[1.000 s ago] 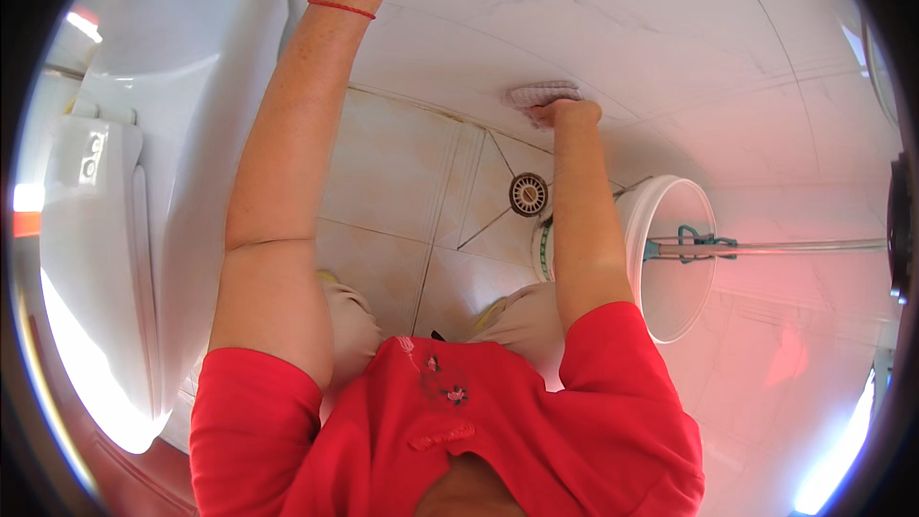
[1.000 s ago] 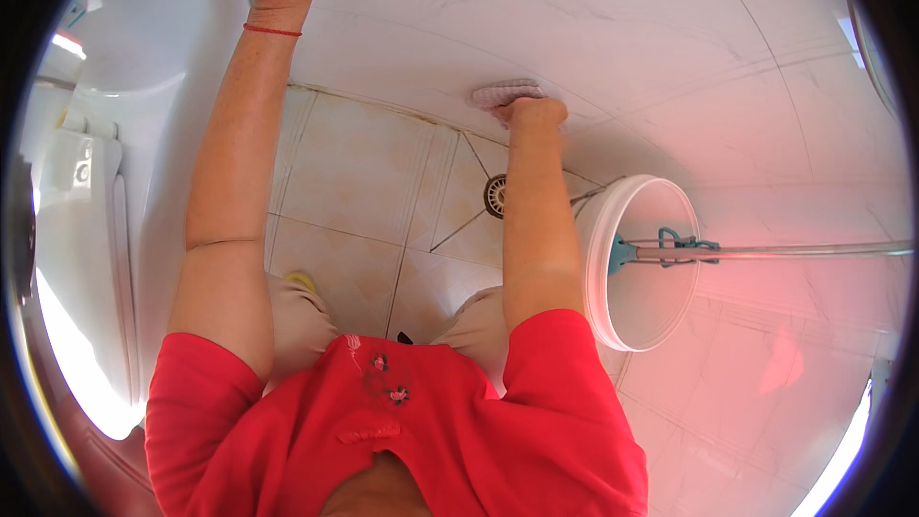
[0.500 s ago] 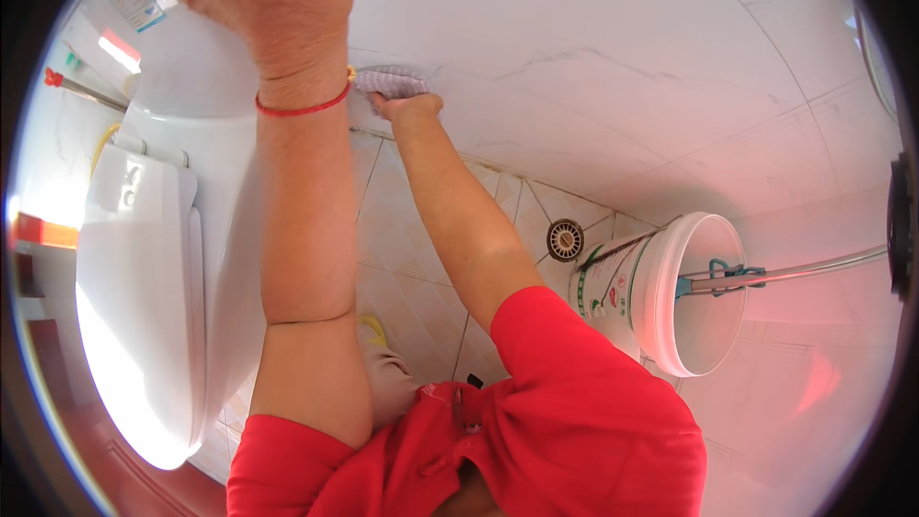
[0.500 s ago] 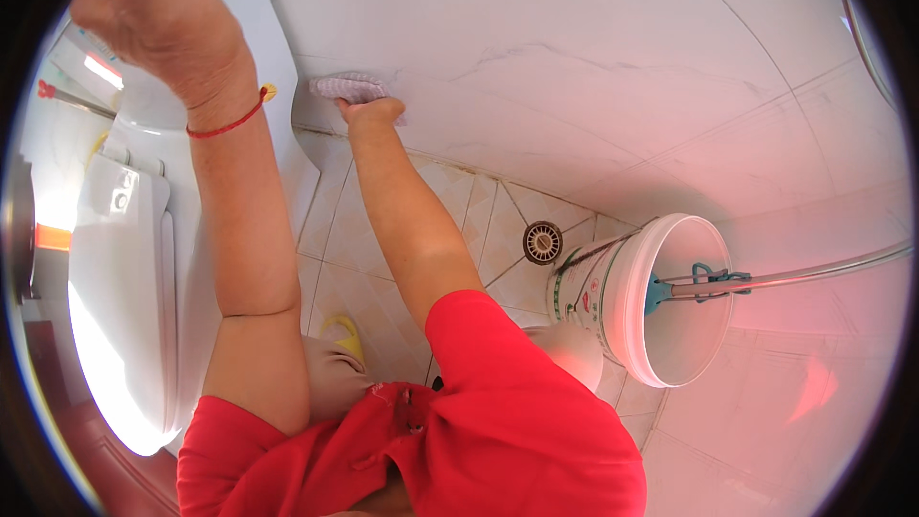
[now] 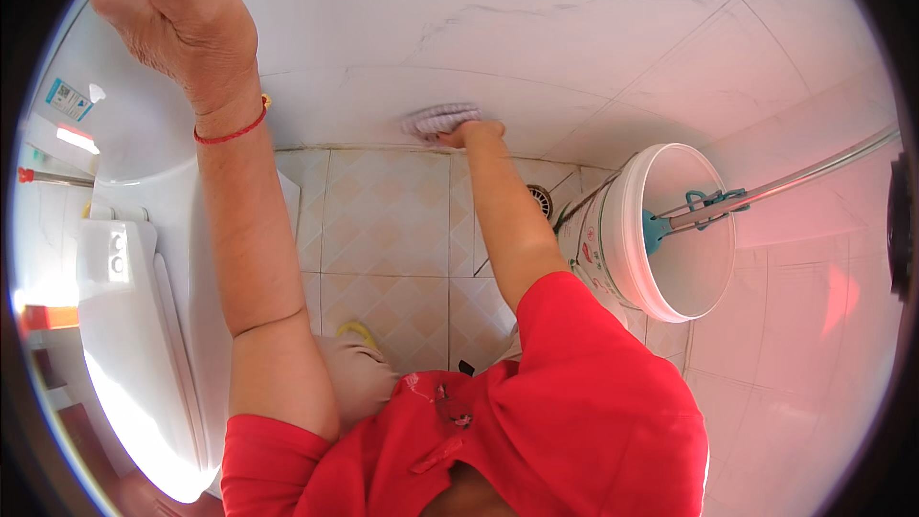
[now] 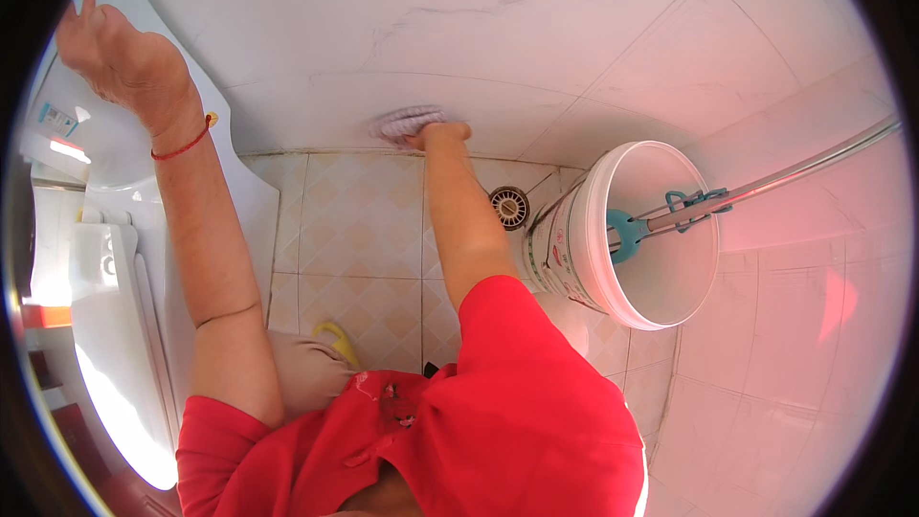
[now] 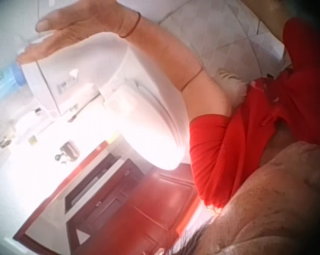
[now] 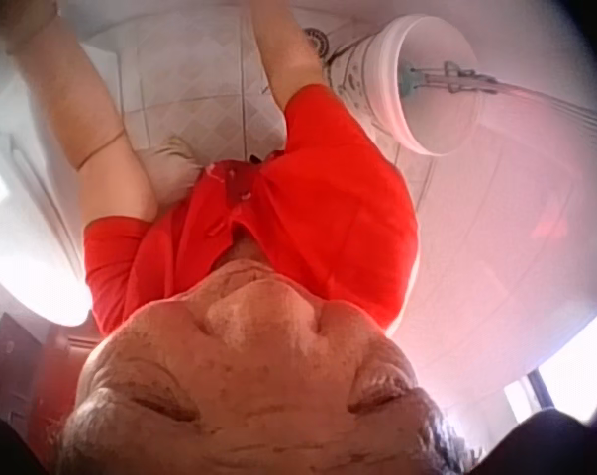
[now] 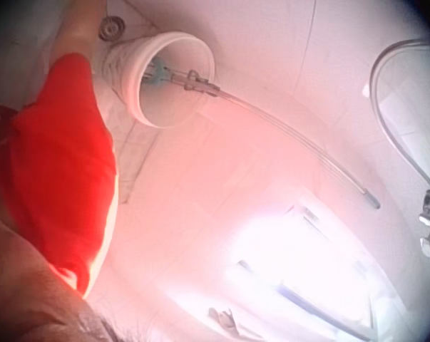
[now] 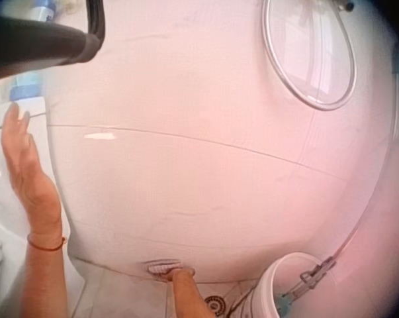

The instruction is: The person wipes down the toilet tank and the bathroom wall using a cloth, then picks up a bottle of cleaning solution and continues wiping the tank and a wall-mounted towel rack.

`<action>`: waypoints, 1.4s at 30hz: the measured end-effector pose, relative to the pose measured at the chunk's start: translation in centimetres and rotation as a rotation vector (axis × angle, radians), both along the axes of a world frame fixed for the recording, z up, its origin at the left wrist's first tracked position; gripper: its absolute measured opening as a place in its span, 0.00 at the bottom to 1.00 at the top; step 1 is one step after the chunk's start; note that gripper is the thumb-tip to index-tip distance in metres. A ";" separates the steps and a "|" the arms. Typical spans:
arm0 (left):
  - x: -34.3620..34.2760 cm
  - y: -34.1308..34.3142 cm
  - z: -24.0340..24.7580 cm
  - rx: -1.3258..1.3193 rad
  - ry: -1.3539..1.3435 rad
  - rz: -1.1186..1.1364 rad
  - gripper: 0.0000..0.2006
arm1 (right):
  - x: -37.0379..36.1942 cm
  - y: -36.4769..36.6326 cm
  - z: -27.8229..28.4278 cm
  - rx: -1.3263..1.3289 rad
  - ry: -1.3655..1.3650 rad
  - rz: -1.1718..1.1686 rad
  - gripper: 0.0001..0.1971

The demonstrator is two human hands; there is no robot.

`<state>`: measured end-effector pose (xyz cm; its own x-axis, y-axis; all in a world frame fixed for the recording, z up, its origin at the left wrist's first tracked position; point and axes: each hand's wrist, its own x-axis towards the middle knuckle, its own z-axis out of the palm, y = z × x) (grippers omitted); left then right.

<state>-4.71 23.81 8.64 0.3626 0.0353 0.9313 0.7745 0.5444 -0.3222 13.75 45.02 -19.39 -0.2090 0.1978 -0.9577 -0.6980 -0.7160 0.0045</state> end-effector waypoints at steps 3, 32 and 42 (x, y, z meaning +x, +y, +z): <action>1.3 1.0 -0.1 0.028 -0.047 0.015 0.20 | 5.2 2.6 -1.6 0.081 -0.126 -0.055 0.33; 5.0 6.6 -3.1 0.030 -0.596 -0.797 0.25 | 4.2 1.1 33.4 2.275 -1.277 -0.376 0.30; 6.4 7.3 -4.2 -0.047 -0.553 -0.860 0.24 | -0.6 -0.8 47.7 2.701 -2.551 -0.019 0.32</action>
<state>1.67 31.12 4.46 -0.1973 0.0070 0.9803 0.9436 -0.2700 0.1918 13.19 44.25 28.32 -0.5602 -0.1871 0.8070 0.5689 0.6212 0.5390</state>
